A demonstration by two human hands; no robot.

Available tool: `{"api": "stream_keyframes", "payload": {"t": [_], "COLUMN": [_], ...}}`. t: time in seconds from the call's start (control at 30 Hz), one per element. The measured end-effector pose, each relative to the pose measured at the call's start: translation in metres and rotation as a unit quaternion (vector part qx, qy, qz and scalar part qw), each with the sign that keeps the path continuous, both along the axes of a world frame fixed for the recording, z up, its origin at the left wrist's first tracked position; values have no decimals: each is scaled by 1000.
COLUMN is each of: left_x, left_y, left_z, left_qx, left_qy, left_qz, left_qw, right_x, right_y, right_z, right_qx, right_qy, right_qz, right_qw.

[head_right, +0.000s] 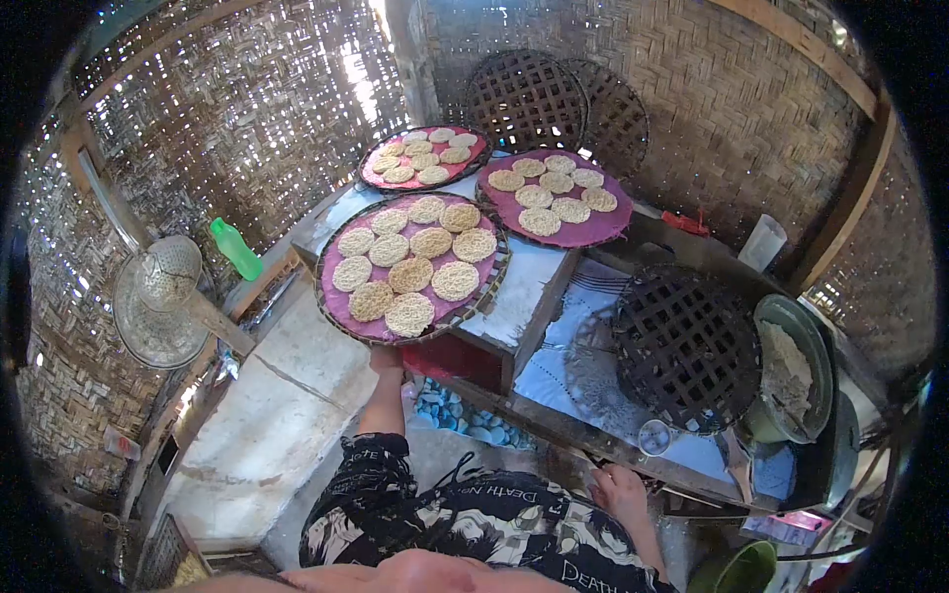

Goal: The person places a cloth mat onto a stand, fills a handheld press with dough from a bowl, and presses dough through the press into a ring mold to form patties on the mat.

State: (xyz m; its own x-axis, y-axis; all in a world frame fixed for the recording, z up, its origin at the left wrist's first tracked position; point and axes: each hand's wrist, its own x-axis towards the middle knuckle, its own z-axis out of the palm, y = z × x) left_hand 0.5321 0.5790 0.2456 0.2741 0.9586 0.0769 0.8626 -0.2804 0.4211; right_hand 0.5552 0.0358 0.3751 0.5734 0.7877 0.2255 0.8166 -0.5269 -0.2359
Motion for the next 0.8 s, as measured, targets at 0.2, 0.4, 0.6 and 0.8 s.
{"api": "stream_keyframes", "payload": {"t": [0.2, 0.4, 0.6, 0.8], "left_x": [-1, 9, -43, -131], "left_y": [2, 39, -10, -41], "left_z": [-4, -15, 66, 85], "left_qx": [33, -140, -330, -240], "left_qy": [-23, -464, -823, -869], "left_qz": [-81, -116, 24, 5], "left_qw": [996, 867, 461, 432], "right_x": [2, 8, 7, 5], "right_y": [3, 2, -1, 4], "right_z": [0, -6, -11, -7], "right_qx": [-6, 7, -18, -18], "right_qy": [1, -27, 16, 29], "right_qz": [14, 40, 48, 67], "right_qw": [1000, 999, 999, 997]}}
